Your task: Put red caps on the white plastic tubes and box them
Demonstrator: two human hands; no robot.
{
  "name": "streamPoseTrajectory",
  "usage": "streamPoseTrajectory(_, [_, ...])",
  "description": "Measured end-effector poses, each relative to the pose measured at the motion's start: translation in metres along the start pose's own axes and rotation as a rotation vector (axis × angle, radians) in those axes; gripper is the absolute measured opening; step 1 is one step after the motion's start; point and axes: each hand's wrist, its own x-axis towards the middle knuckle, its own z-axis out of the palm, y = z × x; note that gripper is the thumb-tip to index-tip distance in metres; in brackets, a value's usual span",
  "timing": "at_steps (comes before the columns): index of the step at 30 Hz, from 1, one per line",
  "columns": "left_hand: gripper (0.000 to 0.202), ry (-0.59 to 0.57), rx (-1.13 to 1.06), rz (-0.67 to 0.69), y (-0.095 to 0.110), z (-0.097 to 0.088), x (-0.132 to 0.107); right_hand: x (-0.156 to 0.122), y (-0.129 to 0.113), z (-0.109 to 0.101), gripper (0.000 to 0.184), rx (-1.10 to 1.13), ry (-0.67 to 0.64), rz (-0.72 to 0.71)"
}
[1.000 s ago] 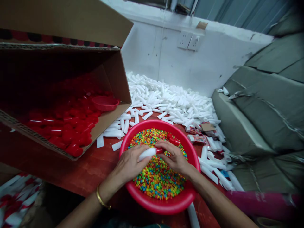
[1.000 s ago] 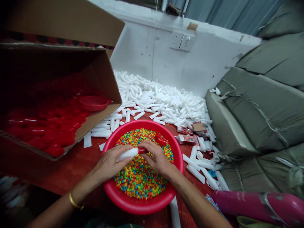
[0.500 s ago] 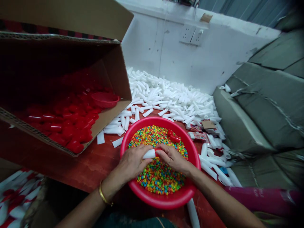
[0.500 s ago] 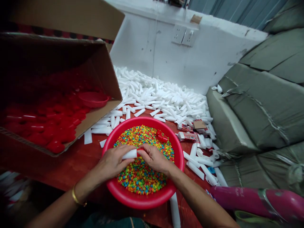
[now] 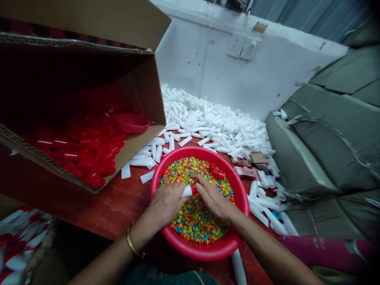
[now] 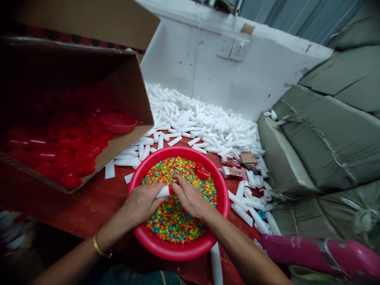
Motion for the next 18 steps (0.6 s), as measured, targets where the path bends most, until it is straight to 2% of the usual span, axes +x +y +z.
streamPoseTrajectory(2, [0.011,0.008,-0.02,0.005,0.0,-0.002,0.0,-0.002,-0.001,-0.003,0.035,-0.068,0.035,-0.172])
streamPoseTrajectory(3, [0.01,0.015,-0.016,0.023,0.0,-0.002,-0.001,-0.002,-0.001,-0.004,0.031,-0.058,0.015,-0.187])
streamPoseTrajectory(5, [0.01,0.035,0.019,0.072,0.0,-0.001,-0.002,-0.002,0.002,-0.003,0.031,0.002,-0.035,-0.127])
streamPoseTrajectory(9, [0.018,0.115,0.165,0.142,0.0,0.005,-0.005,0.001,0.007,0.004,0.041,0.093,-0.05,0.015])
streamPoseTrajectory(11, [0.021,0.181,0.226,0.156,0.001,0.007,-0.004,0.002,0.007,0.006,0.04,0.149,-0.07,0.033])
streamPoseTrajectory(13, [0.022,0.264,0.228,0.14,0.003,0.007,-0.002,0.002,0.004,0.007,0.043,0.151,-0.06,-0.008])
streamPoseTrajectory(15, [0.022,0.403,0.132,0.094,0.002,0.005,-0.004,0.002,0.001,0.003,0.046,-0.005,0.038,-0.101])
streamPoseTrajectory(18, [0.027,0.615,-0.095,-0.024,-0.01,0.002,-0.031,0.004,0.0,-0.013,0.031,-0.485,0.28,-0.147])
